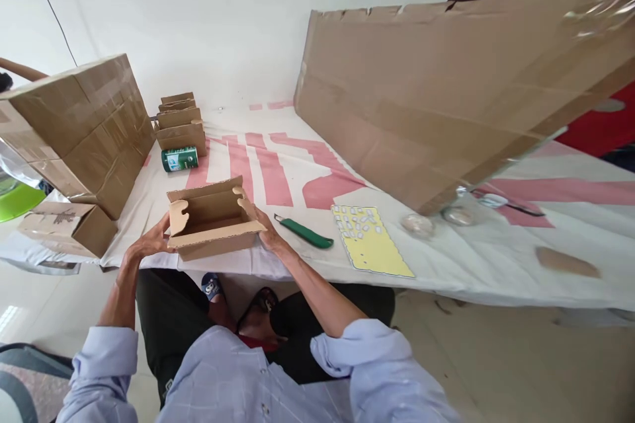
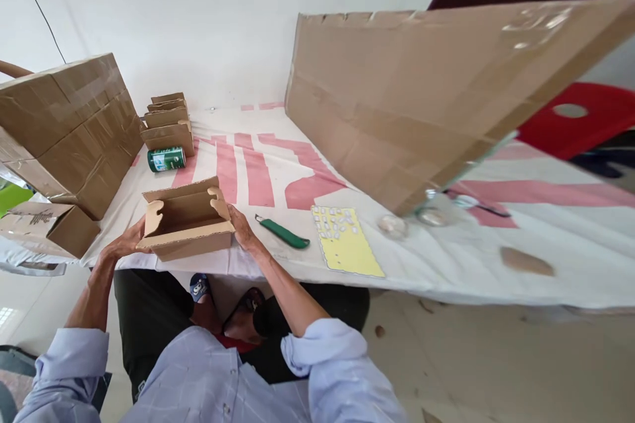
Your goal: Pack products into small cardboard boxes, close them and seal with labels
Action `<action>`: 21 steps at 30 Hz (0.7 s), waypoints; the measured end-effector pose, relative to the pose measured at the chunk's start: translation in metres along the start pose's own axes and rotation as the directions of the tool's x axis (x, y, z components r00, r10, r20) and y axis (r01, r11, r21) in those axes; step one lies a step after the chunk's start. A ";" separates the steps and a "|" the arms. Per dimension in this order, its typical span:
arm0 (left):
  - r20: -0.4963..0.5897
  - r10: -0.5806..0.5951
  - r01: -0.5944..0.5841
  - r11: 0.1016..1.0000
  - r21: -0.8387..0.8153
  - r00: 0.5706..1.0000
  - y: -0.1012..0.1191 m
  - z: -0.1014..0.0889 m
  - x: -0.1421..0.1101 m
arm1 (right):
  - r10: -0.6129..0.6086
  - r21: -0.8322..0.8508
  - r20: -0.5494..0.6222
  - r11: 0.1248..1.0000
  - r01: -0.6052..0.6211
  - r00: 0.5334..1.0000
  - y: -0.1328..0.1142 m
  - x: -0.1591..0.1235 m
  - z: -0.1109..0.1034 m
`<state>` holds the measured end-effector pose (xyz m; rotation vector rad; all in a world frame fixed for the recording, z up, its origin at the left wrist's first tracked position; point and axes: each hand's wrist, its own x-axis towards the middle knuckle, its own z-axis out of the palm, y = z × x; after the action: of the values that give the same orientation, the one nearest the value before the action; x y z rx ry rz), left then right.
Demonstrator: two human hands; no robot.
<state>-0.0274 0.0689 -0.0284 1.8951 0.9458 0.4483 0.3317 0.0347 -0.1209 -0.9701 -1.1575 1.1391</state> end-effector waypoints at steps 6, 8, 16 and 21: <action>-0.054 0.060 -0.063 0.996 -0.066 0.997 -0.002 0.029 -0.012 | -0.028 -0.005 0.001 1.000 0.028 1.000 -0.010 -0.021 0.000; -0.092 0.064 -0.070 0.996 -0.060 0.994 -0.006 0.037 -0.025 | -0.038 -0.012 -0.009 0.999 0.038 0.999 -0.010 -0.028 -0.001; -0.274 0.062 -0.069 0.998 -0.015 0.960 -0.001 0.065 -0.054 | -0.062 -0.075 -0.089 0.996 0.056 0.994 0.003 -0.047 0.006; -0.404 0.169 -0.145 0.985 0.089 0.899 -0.004 0.072 -0.063 | -0.107 -0.118 -0.130 0.989 0.091 0.986 0.003 -0.065 0.013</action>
<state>-0.0231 -0.0208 -0.0626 1.9761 1.0862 0.9554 0.3162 -0.0292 -0.1328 -1.0475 -1.1548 0.9225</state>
